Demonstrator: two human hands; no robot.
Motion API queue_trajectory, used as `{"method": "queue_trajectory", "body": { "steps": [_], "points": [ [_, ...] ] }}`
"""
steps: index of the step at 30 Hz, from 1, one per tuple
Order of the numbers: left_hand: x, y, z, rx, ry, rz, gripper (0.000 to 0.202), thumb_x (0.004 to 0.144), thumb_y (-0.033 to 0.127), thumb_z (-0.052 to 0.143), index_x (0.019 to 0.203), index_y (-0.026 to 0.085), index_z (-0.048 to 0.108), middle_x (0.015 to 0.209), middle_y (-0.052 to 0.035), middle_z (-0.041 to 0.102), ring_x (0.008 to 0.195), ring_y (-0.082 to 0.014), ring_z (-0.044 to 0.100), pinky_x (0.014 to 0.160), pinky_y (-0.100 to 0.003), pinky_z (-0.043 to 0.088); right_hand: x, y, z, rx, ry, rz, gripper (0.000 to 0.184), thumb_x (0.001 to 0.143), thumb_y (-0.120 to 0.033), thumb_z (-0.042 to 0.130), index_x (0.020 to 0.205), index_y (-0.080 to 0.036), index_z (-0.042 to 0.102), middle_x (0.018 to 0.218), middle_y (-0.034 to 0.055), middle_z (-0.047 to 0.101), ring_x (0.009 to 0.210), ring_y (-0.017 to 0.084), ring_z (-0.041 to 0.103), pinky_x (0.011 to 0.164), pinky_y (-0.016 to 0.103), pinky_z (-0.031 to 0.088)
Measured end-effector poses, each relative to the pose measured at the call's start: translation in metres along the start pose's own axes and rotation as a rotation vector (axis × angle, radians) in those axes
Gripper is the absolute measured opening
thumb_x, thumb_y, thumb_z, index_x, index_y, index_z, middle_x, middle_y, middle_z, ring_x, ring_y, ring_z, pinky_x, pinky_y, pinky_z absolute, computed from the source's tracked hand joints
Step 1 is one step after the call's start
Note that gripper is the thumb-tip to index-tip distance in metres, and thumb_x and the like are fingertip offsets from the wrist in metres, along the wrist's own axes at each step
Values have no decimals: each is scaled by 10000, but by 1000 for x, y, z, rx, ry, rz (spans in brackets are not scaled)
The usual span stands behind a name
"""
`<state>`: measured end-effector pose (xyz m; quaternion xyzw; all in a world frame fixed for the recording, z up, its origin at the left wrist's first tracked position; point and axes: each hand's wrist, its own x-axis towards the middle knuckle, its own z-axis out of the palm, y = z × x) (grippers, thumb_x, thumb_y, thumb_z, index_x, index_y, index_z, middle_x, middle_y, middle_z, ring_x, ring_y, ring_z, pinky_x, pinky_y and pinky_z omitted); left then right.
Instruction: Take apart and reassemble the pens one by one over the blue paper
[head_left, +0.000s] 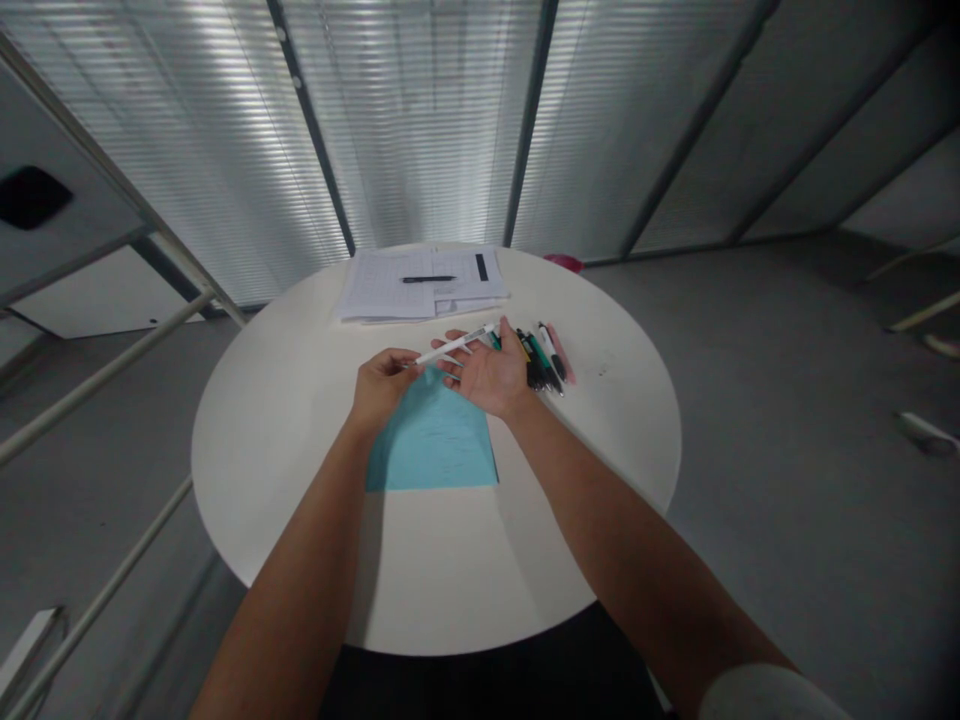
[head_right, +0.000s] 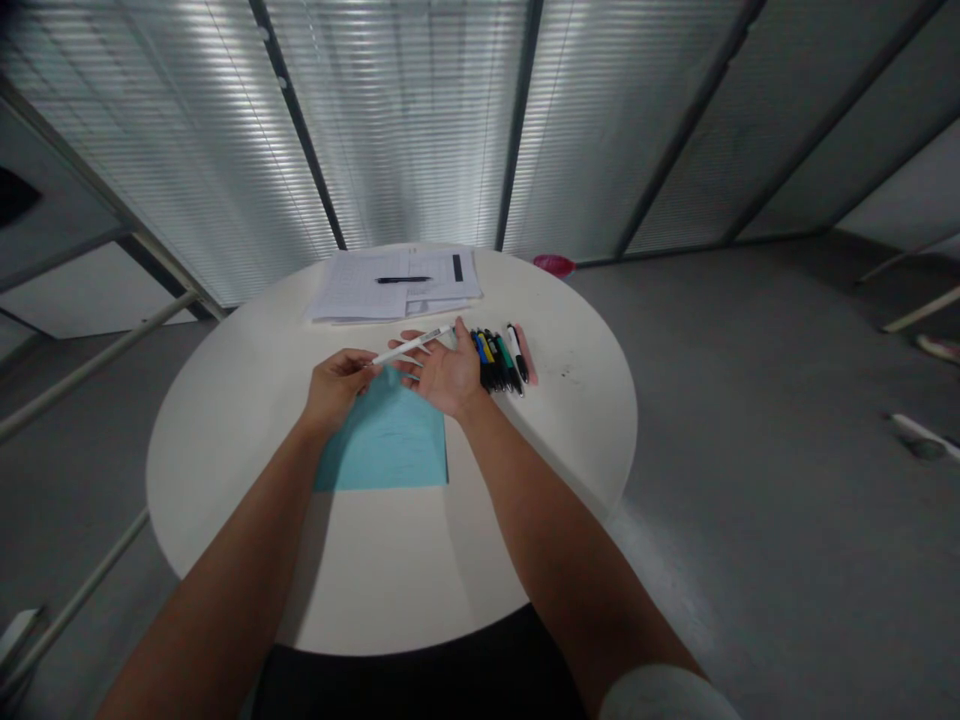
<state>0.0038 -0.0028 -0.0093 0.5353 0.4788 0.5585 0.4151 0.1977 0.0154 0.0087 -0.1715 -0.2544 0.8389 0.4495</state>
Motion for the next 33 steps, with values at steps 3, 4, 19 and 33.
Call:
{"method": "queue_trajectory", "body": {
  "steps": [3,4,19,33],
  "points": [
    [0,0,0,-7,1,8,271,671,331,800,867,160,725,679,8,625,520,-69,459,489,-219,332,-2,0,3,-34,-9,-6,746,827,-818,294,981,-185,657,1052,126,724,808,242,663,666,379,532],
    [0,0,0,-11,1,5,275,665,335,804,863,160,725,673,8,625,516,-70,457,486,-220,330,-2,0,3,-45,-1,-15,737,831,-813,295,964,-186,657,1037,125,727,810,243,665,671,383,535],
    [-1,2,0,4,14,-5,250,641,305,816,823,160,725,617,23,594,501,-71,444,489,-225,317,-2,0,1,-55,3,-102,546,904,-642,374,847,-182,664,1023,85,730,856,223,675,741,361,532],
    [-1,2,1,2,-7,-5,263,641,322,822,824,162,721,676,4,625,550,-86,487,510,-232,341,-2,3,5,-79,56,-108,618,869,-749,352,858,-211,656,1014,87,733,817,219,675,726,383,541]
  ]
}}
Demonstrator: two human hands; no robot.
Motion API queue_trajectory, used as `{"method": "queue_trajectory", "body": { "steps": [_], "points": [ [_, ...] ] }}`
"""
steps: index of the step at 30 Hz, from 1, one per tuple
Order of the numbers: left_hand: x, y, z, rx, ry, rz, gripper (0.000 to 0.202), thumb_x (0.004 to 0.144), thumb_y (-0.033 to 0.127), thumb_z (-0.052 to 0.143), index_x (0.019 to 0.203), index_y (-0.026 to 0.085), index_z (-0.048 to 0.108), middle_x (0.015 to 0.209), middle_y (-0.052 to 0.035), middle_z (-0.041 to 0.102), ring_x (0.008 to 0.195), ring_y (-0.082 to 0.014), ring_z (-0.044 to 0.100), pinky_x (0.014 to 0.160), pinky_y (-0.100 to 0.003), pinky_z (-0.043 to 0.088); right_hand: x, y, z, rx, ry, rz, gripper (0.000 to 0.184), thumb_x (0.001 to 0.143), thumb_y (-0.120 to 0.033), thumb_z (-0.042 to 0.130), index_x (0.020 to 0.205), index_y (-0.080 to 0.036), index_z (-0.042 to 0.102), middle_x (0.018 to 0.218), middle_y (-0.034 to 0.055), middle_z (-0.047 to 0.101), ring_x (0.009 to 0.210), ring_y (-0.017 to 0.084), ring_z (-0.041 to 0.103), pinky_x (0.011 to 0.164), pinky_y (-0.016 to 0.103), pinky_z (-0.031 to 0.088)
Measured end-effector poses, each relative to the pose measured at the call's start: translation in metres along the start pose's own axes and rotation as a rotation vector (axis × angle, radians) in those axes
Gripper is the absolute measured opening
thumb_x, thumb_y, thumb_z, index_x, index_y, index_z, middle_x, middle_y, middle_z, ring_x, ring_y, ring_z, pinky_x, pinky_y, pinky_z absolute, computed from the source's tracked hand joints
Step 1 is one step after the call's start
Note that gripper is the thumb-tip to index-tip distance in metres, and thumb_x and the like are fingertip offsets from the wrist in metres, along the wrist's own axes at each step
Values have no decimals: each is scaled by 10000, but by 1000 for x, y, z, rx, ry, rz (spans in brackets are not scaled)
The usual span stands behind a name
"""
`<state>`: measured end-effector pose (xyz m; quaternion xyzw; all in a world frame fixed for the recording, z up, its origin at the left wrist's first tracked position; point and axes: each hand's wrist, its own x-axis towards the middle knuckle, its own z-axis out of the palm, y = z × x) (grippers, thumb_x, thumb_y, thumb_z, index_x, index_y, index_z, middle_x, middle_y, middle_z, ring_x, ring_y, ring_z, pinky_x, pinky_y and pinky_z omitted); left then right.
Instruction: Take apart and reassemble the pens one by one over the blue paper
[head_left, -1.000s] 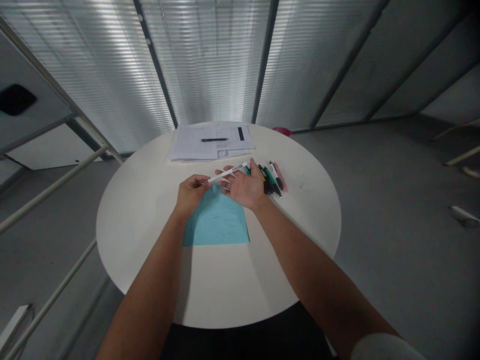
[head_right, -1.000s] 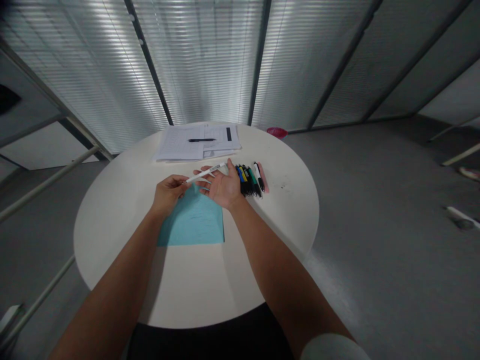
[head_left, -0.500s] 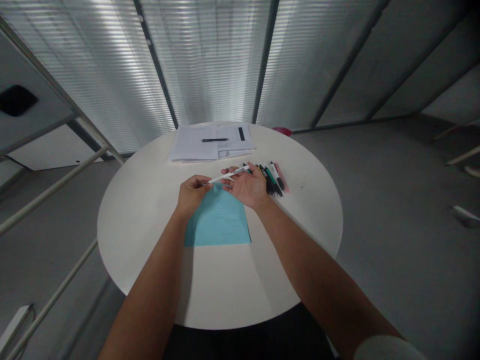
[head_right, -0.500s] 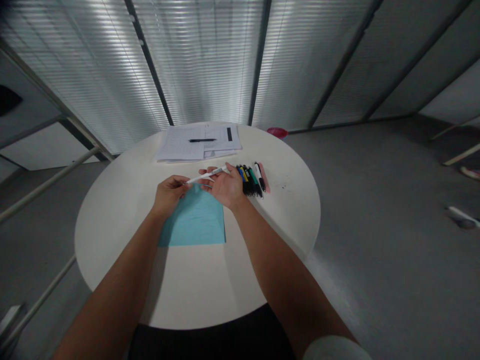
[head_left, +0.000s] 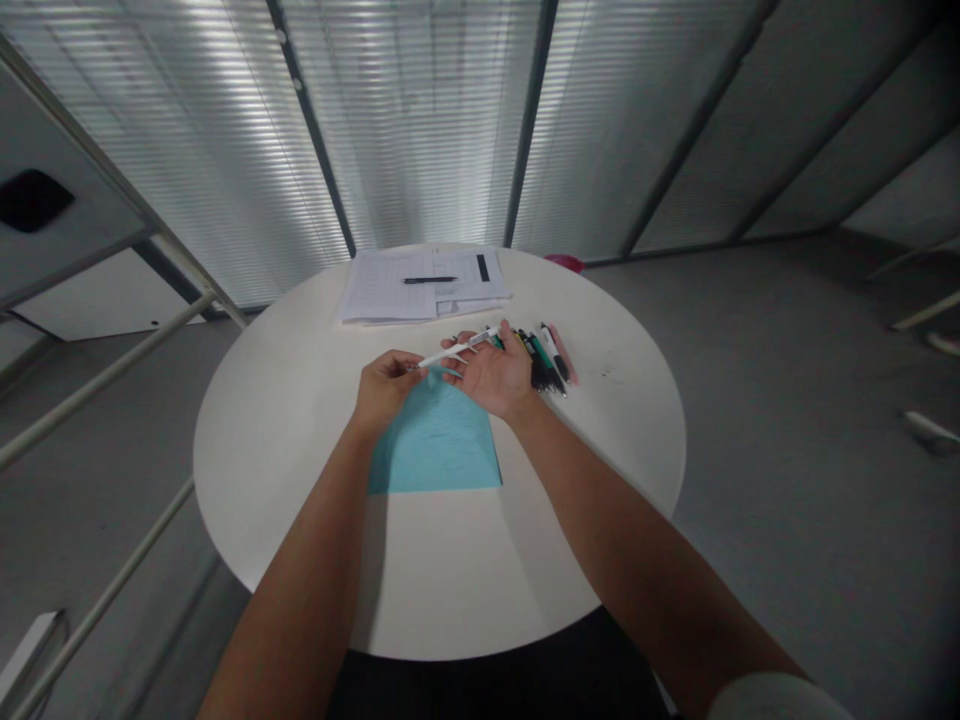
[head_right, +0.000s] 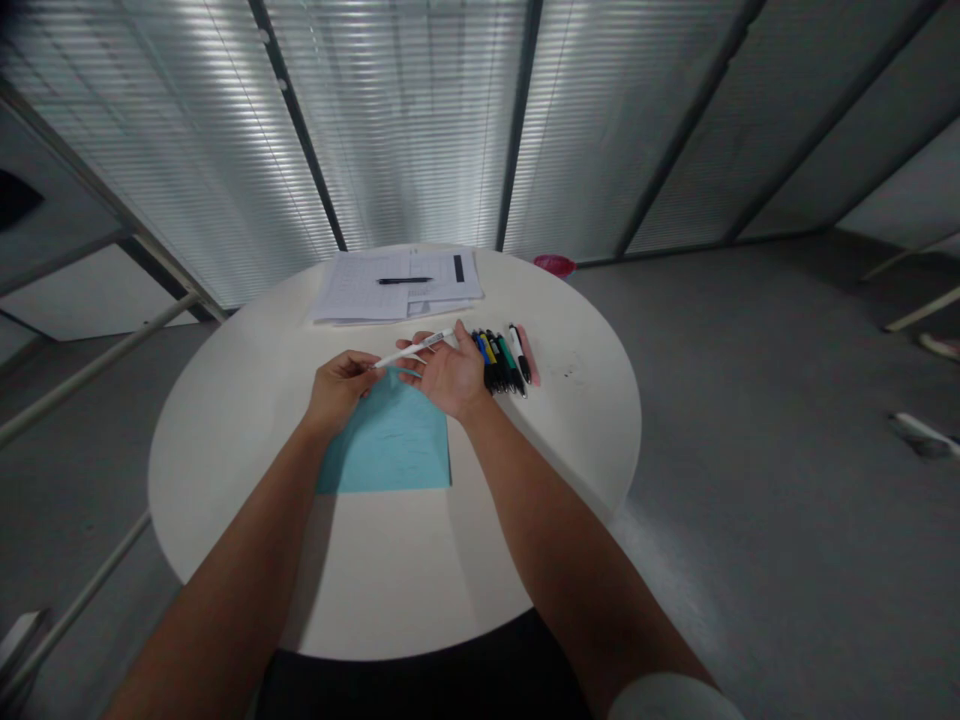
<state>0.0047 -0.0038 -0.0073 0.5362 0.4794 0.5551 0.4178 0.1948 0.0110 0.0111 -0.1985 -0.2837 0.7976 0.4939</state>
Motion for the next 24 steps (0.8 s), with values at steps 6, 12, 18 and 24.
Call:
{"method": "queue_trajectory", "body": {
  "steps": [6,12,18,24],
  "points": [
    [0,0,0,-25,-1,-2,255,637,299,821,827,164,716,688,6,623,538,-78,481,501,-227,340,0,0,3,10,6,7,640,867,-760,344,890,-207,665,1016,96,737,856,233,680,721,384,547],
    [1,-2,-1,-7,5,3,259,641,311,814,836,168,721,675,6,624,532,-80,479,502,-227,342,-1,1,9,-18,14,37,535,928,-645,383,957,-193,670,962,84,737,790,205,678,688,355,548],
    [1,2,-1,-46,21,-20,262,652,319,810,844,162,728,572,28,564,482,-74,436,480,-232,313,8,7,3,-48,134,-53,530,902,-675,443,856,-198,668,682,19,642,579,145,579,565,284,492],
    [4,-1,-5,-185,73,-38,246,655,295,809,847,174,715,567,36,556,472,-74,454,475,-234,326,7,4,1,-44,118,-75,599,906,-729,359,820,-210,646,487,-48,426,449,113,410,483,252,395]
  ]
}}
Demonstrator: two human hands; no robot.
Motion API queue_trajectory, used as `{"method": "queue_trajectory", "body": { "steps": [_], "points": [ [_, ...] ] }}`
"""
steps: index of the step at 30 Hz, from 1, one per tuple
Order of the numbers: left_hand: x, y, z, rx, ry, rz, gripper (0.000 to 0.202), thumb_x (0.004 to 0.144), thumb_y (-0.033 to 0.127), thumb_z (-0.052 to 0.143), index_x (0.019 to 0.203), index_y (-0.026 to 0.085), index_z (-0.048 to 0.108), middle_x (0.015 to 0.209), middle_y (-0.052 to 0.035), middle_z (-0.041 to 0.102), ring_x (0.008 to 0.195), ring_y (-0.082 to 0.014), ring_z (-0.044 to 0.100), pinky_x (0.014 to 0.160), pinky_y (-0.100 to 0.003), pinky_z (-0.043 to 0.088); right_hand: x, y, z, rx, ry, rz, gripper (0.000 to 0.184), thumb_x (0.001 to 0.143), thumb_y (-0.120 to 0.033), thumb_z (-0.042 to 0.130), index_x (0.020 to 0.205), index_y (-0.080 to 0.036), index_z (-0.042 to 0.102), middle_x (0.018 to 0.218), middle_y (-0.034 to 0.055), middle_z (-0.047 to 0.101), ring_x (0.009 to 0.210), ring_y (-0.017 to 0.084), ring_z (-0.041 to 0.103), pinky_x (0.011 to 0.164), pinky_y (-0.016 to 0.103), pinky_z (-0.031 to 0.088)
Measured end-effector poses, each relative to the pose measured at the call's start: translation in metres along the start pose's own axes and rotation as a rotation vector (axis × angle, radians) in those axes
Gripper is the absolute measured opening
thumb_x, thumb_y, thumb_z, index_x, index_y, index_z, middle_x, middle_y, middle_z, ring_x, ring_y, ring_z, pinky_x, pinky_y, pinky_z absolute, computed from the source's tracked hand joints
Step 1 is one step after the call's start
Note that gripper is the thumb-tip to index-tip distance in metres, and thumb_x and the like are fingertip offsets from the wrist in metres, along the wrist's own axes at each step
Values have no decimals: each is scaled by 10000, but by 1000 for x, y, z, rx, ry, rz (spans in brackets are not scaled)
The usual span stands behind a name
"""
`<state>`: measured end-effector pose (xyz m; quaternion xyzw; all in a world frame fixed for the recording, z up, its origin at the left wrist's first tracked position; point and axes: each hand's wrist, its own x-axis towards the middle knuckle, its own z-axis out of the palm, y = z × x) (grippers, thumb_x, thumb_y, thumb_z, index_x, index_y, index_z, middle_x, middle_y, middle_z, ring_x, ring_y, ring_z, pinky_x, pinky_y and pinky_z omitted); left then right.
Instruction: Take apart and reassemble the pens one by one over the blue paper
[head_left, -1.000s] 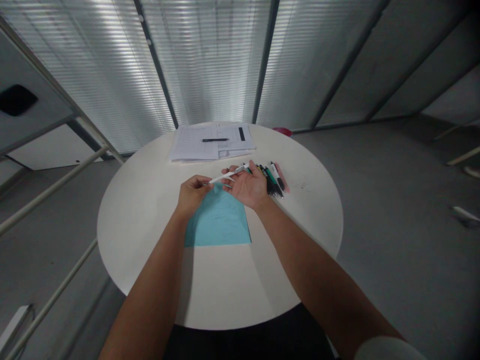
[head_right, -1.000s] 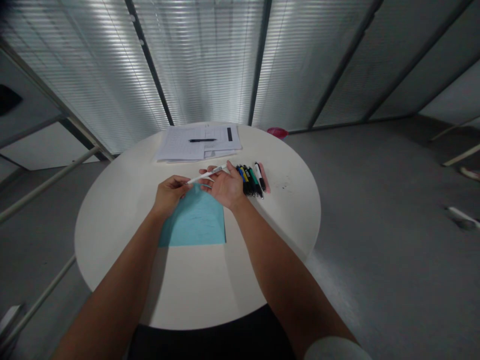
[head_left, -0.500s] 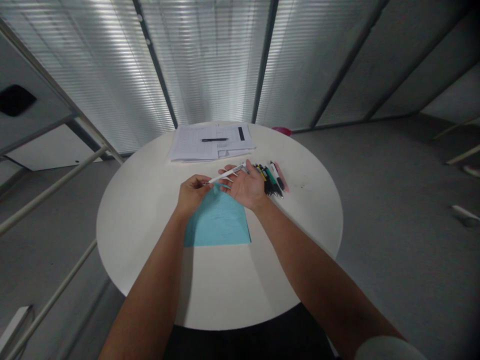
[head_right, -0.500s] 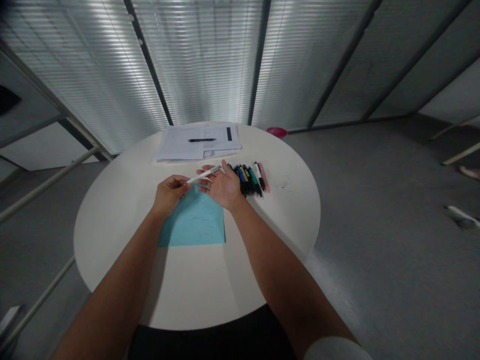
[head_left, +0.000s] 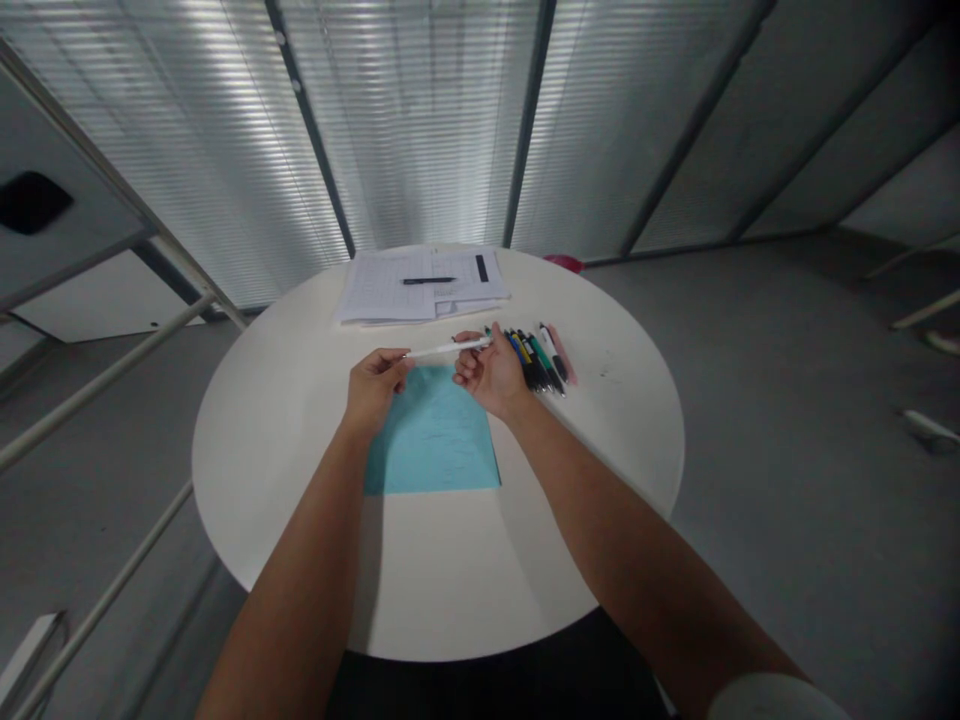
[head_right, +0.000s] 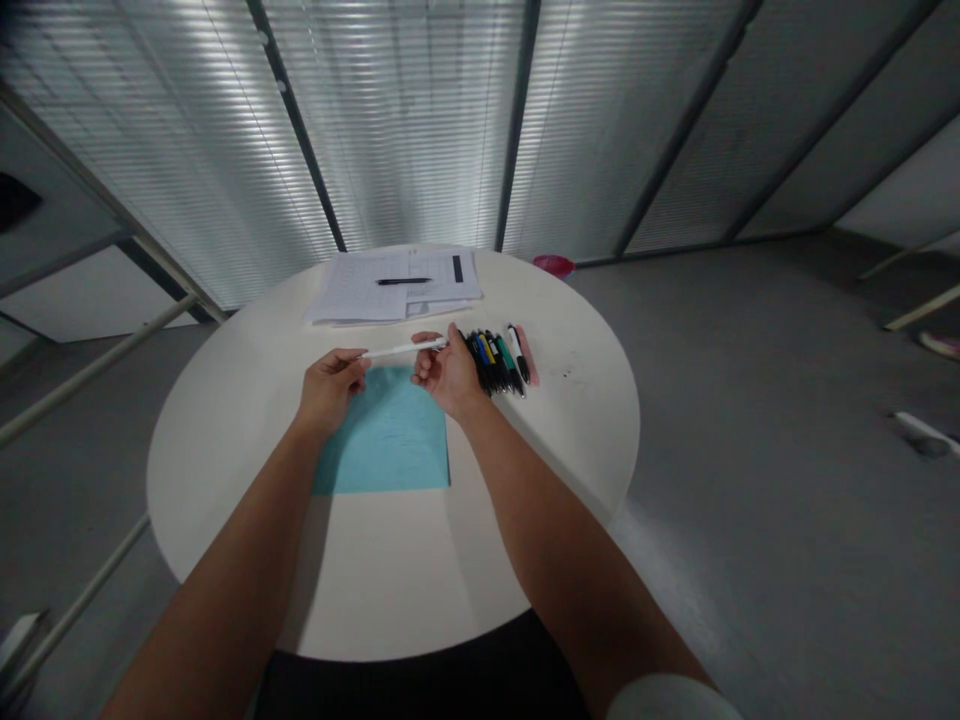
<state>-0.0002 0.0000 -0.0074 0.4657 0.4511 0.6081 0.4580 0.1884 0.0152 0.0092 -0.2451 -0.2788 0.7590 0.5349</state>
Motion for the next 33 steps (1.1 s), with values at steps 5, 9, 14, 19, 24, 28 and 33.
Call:
{"method": "queue_trajectory", "body": {
  "steps": [5,9,14,19,24,28,33],
  "points": [
    [0,-1,-1,-7,-11,-8,240,654,284,816,844,171,721,556,33,556,481,-74,466,483,-229,334,-3,-2,0,31,-47,8,531,922,-681,396,790,-219,623,520,-33,457,515,129,473,533,266,424],
    [0,-1,-1,-28,-27,-23,237,643,260,825,835,169,720,540,34,558,481,-73,466,489,-225,337,-3,-2,-1,80,-66,23,537,912,-694,389,779,-225,615,523,-22,477,549,152,504,560,291,440],
    [1,-1,-2,-50,-35,-48,258,629,264,834,840,165,724,553,27,565,483,-76,480,490,-224,350,-2,-2,0,82,-25,58,607,885,-755,354,822,-215,625,490,-40,429,484,134,435,522,272,403],
    [1,-1,-3,-86,-32,-67,247,622,254,835,828,167,730,562,22,573,479,-77,483,488,-225,356,0,-2,1,83,23,45,572,940,-677,342,765,-202,608,418,-67,299,424,114,327,494,247,359],
    [1,-2,-1,-43,-42,-45,223,614,234,834,797,159,732,536,20,566,474,-78,479,477,-220,337,0,-3,1,109,36,15,537,926,-678,386,740,-213,578,454,-64,307,463,118,377,531,250,378],
    [1,-2,-1,-68,-35,-51,231,614,235,835,808,162,732,550,20,574,473,-79,485,480,-221,345,-1,-3,0,118,22,52,580,883,-742,368,779,-215,587,504,-46,373,495,132,409,529,270,382],
    [1,-3,-1,-75,-44,-59,234,605,226,840,803,159,733,564,15,581,474,-77,481,474,-219,334,0,-2,0,113,19,12,490,916,-655,423,733,-220,554,495,-52,313,511,134,397,552,266,390]
  ]
}}
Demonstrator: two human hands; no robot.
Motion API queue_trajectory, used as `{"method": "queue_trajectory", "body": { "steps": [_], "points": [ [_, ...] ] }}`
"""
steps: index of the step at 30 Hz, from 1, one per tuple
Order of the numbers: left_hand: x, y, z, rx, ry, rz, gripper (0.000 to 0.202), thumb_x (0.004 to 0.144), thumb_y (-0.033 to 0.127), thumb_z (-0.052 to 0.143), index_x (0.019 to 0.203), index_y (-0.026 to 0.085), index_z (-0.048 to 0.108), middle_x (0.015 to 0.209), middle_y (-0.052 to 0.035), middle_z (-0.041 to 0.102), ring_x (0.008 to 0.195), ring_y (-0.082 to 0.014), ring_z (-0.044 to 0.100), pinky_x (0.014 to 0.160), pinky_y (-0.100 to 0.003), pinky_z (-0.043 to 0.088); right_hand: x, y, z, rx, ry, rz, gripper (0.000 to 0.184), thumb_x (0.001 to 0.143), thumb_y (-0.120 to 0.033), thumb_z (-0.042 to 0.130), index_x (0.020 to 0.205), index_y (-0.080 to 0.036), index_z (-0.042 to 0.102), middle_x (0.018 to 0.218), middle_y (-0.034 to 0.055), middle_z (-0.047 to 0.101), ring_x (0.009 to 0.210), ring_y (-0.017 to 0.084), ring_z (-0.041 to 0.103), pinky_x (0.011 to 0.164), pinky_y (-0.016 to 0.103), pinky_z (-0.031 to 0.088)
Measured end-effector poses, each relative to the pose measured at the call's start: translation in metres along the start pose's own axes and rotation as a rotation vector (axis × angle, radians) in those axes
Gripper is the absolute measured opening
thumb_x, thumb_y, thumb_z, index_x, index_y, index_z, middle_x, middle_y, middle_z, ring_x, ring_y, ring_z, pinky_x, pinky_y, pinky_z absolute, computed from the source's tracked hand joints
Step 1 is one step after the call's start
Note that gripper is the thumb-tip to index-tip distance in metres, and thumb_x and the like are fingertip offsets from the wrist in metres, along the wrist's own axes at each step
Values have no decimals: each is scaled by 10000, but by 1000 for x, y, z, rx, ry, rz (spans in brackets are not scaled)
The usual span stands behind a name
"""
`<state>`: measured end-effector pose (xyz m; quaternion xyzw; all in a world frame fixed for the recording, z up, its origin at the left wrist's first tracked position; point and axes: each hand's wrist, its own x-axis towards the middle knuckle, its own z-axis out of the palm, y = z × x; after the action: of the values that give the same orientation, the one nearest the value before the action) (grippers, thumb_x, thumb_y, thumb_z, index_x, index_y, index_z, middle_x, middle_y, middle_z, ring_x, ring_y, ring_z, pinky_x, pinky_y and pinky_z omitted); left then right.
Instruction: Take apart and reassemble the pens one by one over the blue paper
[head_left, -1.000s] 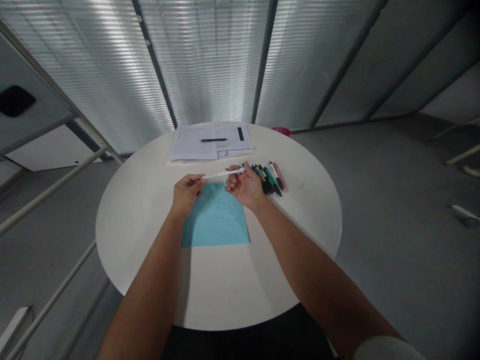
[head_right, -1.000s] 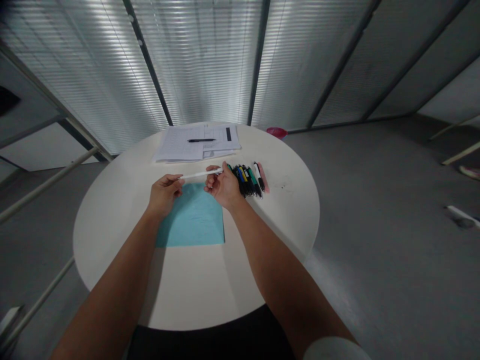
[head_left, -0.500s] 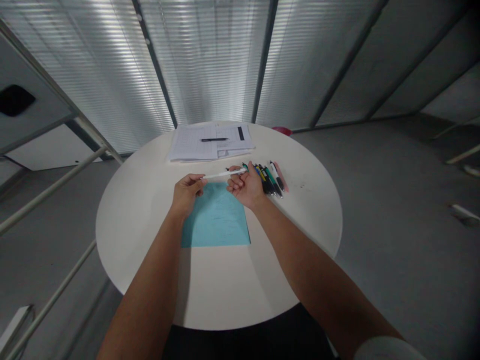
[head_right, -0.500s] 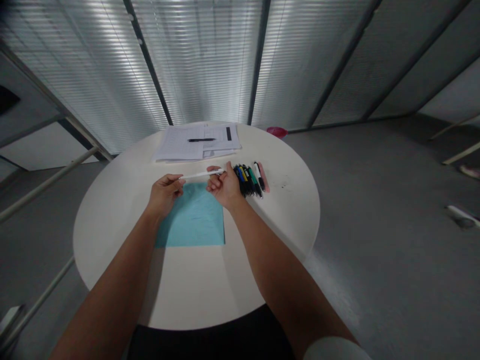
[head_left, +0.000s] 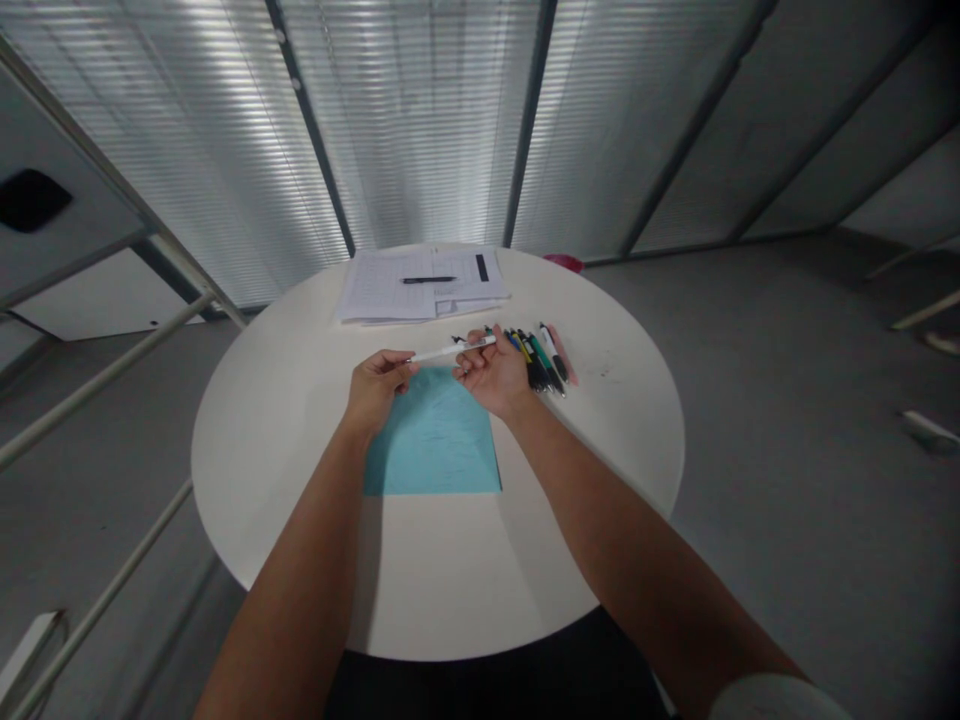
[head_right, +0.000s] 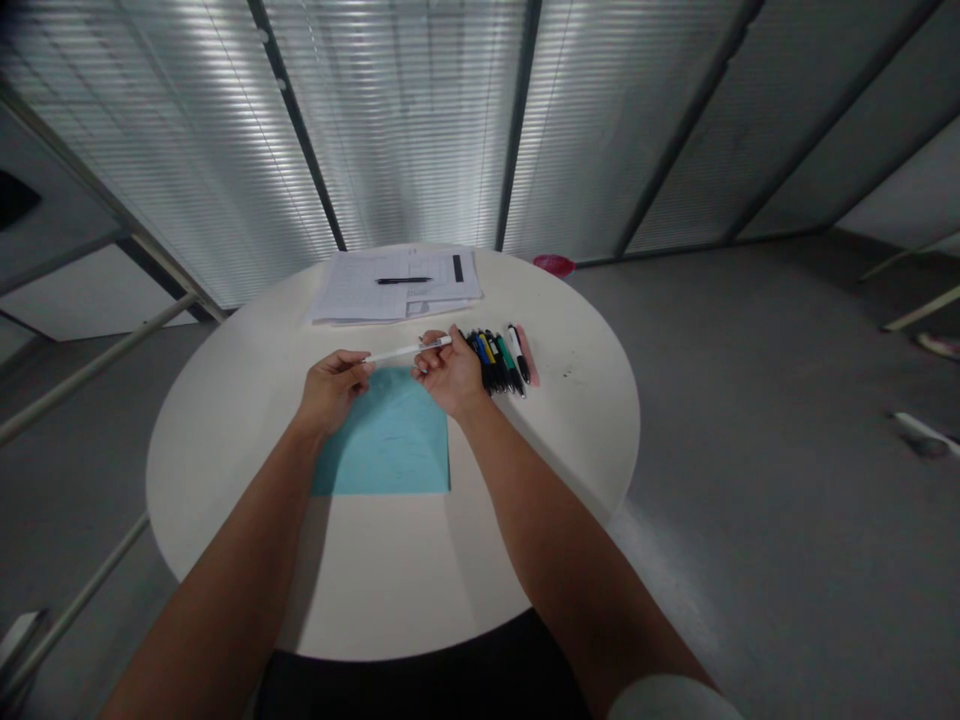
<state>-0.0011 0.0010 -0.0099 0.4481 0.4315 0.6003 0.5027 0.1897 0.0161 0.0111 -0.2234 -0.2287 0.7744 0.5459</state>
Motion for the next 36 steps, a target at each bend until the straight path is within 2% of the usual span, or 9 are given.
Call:
{"method": "queue_trajectory", "body": {
  "steps": [4,9,16,19,21,24,30,32,36],
  "points": [
    [0,0,0,19,-15,4,228,614,224,835,807,157,735,534,17,567,476,-84,480,473,-220,327,-2,-1,2,-25,-15,-36,506,883,-703,439,734,-229,537,505,-52,305,531,145,411,578,284,408],
    [1,0,-1,-12,1,18,221,623,234,829,807,164,729,545,19,571,475,-83,484,486,-224,348,-5,-2,1,12,-61,31,571,844,-759,425,844,-214,597,570,-32,434,562,143,458,572,287,412],
    [0,4,-1,-66,14,-18,222,618,233,830,799,169,717,587,17,580,497,-79,496,486,-224,359,3,3,3,-104,63,-8,333,850,-542,622,835,-210,594,464,-92,368,442,88,355,493,225,335],
    [-1,8,1,-108,49,-27,226,615,239,824,800,170,714,615,15,590,504,-78,501,480,-222,360,6,8,3,-161,116,-70,223,830,-410,664,788,-220,556,446,-96,393,430,84,348,480,221,327],
    [-1,9,2,-117,57,-29,229,616,247,820,802,169,713,624,14,593,504,-77,500,477,-221,359,7,10,2,-191,130,-108,228,805,-347,680,728,-223,505,446,-94,413,434,81,360,485,222,337],
    [-1,9,2,-117,71,-29,236,618,253,820,808,167,709,644,8,601,524,-77,508,483,-217,368,8,13,0,-208,100,-134,270,763,-316,714,703,-223,467,469,-91,444,457,77,390,505,221,363],
    [1,9,-1,-165,131,-13,279,638,329,824,651,170,596,660,10,581,547,-77,497,484,-213,384,3,12,3,-259,7,-88,240,737,-293,742,826,-228,528,566,-74,553,526,88,489,540,222,410],
    [2,9,-2,-189,135,-21,274,628,315,828,670,174,597,673,16,577,549,-76,497,482,-210,382,1,12,4,-294,-8,-71,234,772,-358,720,848,-232,537,536,-87,523,464,79,439,502,224,382],
    [2,10,-3,-192,133,-37,263,631,301,824,693,173,603,717,13,589,554,-68,496,486,-207,379,2,12,4,-343,39,-118,298,815,-501,664,842,-229,545,407,-136,313,351,61,251,432,233,295]
  ]
}}
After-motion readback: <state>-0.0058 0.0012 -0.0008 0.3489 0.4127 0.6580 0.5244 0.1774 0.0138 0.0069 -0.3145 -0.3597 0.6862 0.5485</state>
